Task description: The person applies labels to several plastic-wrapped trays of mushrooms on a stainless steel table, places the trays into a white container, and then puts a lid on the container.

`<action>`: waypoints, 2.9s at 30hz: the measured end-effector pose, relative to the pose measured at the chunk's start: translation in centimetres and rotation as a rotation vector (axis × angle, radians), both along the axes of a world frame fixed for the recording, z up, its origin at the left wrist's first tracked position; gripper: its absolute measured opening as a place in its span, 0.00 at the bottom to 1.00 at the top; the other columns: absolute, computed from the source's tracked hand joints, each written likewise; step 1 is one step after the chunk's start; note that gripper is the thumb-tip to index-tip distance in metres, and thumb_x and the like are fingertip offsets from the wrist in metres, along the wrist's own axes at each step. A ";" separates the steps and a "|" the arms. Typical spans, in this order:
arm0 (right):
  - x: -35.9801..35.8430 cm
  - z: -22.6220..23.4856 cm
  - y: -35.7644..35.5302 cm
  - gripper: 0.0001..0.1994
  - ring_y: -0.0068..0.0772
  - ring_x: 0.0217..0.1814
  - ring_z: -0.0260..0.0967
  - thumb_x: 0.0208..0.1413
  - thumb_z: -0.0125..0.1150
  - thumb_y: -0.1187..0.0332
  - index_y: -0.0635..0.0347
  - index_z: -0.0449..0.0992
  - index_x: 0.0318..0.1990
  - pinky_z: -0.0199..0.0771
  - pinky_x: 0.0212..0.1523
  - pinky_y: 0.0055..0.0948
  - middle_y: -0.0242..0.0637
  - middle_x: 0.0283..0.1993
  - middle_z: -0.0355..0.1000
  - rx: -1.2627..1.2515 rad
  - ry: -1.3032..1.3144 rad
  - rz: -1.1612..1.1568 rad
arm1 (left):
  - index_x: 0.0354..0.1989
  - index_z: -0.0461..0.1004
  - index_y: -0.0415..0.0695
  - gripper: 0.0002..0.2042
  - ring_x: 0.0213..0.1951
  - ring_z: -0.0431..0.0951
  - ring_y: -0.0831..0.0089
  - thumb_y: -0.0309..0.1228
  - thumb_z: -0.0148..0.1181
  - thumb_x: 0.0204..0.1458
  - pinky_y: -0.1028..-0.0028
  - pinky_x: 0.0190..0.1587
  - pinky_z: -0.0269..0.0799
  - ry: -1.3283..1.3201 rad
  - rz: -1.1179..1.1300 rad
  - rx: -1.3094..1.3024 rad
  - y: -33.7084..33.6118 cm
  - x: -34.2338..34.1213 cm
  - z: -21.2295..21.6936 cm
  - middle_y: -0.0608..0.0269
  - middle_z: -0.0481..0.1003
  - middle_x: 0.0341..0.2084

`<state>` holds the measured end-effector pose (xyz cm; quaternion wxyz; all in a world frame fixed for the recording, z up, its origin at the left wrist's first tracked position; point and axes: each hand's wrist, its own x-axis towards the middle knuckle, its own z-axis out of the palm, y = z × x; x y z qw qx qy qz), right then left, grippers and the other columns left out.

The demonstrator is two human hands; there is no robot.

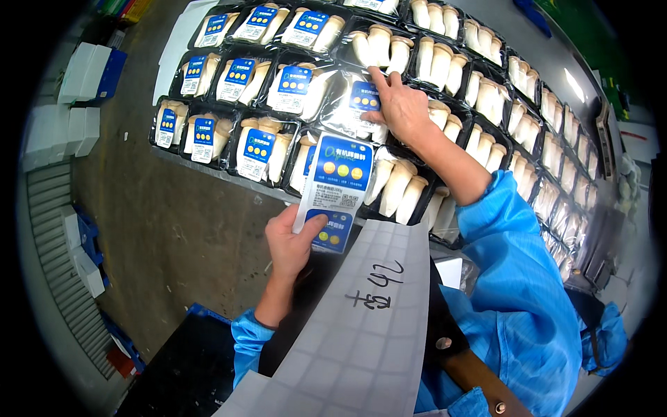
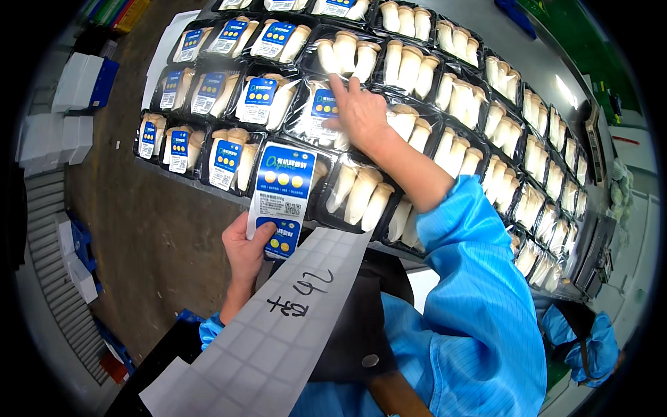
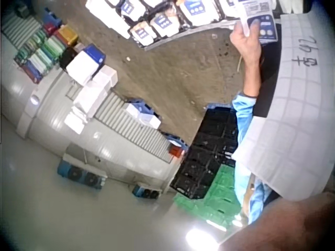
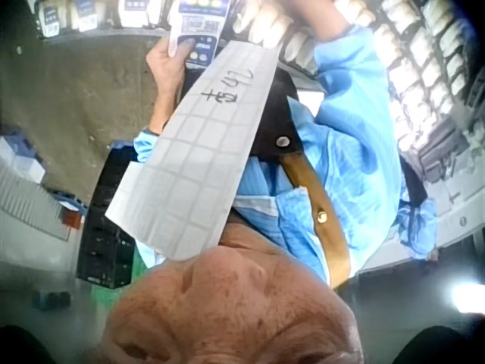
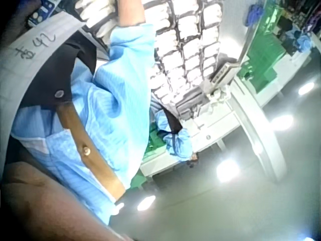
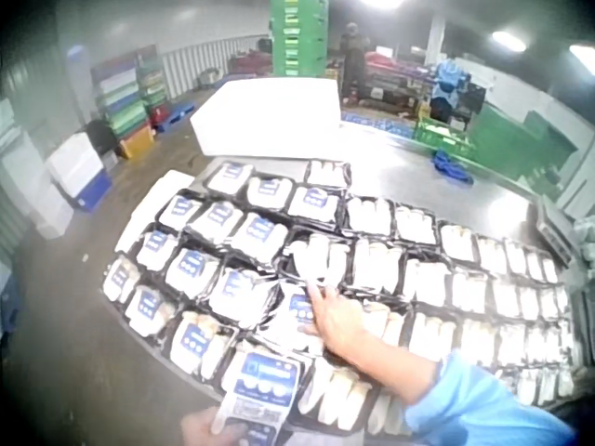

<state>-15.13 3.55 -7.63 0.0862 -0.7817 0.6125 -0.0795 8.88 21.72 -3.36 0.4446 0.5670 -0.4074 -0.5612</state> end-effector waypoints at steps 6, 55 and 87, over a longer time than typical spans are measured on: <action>-0.7 5.0 3.7 0.22 0.22 0.43 0.73 0.63 0.57 0.57 0.61 0.70 0.58 0.75 0.40 0.23 0.37 0.47 0.74 0.773 -1.220 -0.129 | 0.41 0.80 0.35 0.10 0.33 0.79 0.79 0.22 0.65 0.49 0.77 0.37 0.74 -0.097 -0.191 -0.100 -3.0 0.5 -0.5 0.62 0.82 0.30; -12.7 4.2 -9.3 0.12 0.28 0.28 0.78 0.57 0.64 0.59 0.59 0.82 0.36 0.76 0.31 0.28 0.37 0.28 0.79 0.104 -0.711 -0.014 | 0.37 0.81 0.34 0.07 0.29 0.73 0.85 0.26 0.64 0.53 0.81 0.32 0.69 -0.288 -0.236 0.065 -16.5 -9.8 -1.2 0.67 0.80 0.26; -8.9 7.0 0.9 0.09 0.49 0.34 0.75 0.57 0.62 0.66 0.58 0.77 0.43 0.74 0.33 0.37 0.44 0.35 0.76 0.206 -0.841 0.184 | 0.36 0.79 0.35 0.06 0.31 0.76 0.80 0.26 0.64 0.54 0.77 0.34 0.70 -0.284 -0.360 -0.072 -16.0 -11.8 1.4 0.63 0.80 0.27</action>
